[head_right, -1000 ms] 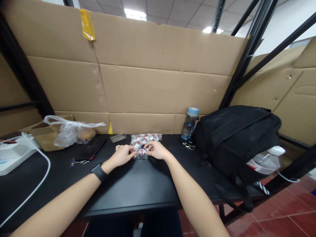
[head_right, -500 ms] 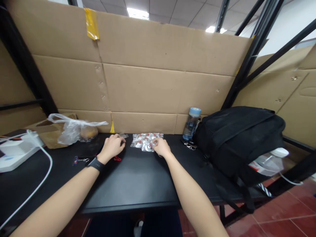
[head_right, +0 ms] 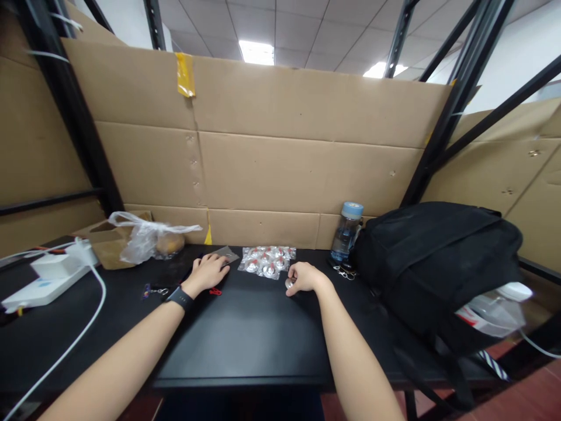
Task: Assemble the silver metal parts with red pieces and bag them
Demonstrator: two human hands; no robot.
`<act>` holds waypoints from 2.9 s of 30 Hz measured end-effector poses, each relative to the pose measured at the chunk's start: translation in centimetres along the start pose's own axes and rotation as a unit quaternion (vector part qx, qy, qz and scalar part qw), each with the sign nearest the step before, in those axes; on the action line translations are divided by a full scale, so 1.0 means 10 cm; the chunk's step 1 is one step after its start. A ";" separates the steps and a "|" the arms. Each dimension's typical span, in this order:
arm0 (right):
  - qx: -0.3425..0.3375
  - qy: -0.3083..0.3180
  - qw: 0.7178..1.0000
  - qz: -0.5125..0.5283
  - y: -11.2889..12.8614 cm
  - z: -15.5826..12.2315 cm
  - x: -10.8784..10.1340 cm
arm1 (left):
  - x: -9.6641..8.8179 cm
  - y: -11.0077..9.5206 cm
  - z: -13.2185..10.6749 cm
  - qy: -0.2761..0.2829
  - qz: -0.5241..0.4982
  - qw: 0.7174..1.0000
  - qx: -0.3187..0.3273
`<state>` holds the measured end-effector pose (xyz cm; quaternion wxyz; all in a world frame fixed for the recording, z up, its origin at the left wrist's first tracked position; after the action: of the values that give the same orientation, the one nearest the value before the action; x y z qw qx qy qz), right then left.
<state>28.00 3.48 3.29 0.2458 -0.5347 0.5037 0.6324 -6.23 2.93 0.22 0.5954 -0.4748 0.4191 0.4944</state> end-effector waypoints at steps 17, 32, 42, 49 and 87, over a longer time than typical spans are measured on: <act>-0.012 -0.049 0.998 0.025 0.10 -0.07 0.02 | -0.34 0.15 -0.09 0.191 -0.081 0.959 0.194; -0.127 -0.115 0.957 0.232 0.30 -0.04 0.00 | -0.32 0.13 -0.10 0.163 -0.050 0.971 0.165; -0.174 -0.027 0.955 0.237 0.45 -0.03 0.10 | -0.48 -0.07 -0.19 0.096 -0.118 0.955 0.254; -0.174 -0.069 0.930 0.315 0.57 0.00 0.13 | -0.52 -0.28 -0.23 0.036 -0.288 0.927 0.237; -0.185 -0.170 0.833 0.493 0.94 0.07 0.39 | -0.43 -0.66 -0.38 -0.201 -0.289 0.907 0.231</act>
<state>18.48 -0.25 3.13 -0.1202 -0.1353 0.5249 0.8317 -0.51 -2.03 4.63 0.8766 -0.3155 0.2374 0.2750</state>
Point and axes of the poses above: each hand's wrist, its own z-axis towards the middle knuckle, its own x-axis out of the palm, y = z × x, the point moved 1 cm from there along z, towards the middle knuckle, and after that the axes turned 3 degrees about -x, right-handed, at the moved point
